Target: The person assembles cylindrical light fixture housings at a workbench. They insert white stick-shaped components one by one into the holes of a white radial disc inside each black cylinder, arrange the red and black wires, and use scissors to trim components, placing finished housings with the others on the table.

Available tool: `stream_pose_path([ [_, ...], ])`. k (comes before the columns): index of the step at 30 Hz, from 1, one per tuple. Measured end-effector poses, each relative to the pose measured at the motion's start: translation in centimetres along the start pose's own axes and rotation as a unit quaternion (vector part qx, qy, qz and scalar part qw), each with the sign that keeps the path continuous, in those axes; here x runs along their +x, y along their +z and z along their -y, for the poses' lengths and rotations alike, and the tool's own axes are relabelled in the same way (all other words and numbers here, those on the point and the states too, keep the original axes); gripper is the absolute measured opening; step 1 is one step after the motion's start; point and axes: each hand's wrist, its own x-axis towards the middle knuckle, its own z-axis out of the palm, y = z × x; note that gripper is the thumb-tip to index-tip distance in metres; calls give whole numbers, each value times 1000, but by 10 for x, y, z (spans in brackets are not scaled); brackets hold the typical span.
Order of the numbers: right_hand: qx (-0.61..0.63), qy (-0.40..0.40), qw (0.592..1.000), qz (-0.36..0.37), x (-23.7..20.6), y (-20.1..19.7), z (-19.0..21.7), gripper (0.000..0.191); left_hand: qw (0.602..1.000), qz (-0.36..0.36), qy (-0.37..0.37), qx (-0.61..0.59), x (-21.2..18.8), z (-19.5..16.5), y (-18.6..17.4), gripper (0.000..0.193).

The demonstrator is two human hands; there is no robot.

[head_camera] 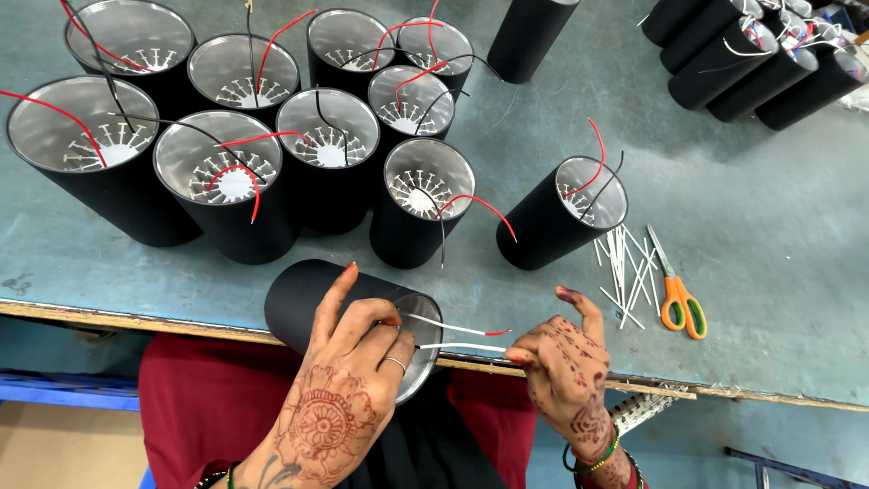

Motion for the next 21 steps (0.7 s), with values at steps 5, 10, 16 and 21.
stream_pose_path([
  [5,72,58,995,31,-1,5,-7,20,1000,-6,2,2,0,0,0,31],
  [10,165,109,980,6,-2,-1,-6,38,1000,-6,4,-1,0,1,0,30],
  [16,119,136,981,-66,3,-8,2,18,1000,-18,3,1,-2,1,2,33],
  [21,-5,-95,995,-43,13,7,35,30,1000,-20,12,-5,0,-1,5,32],
])
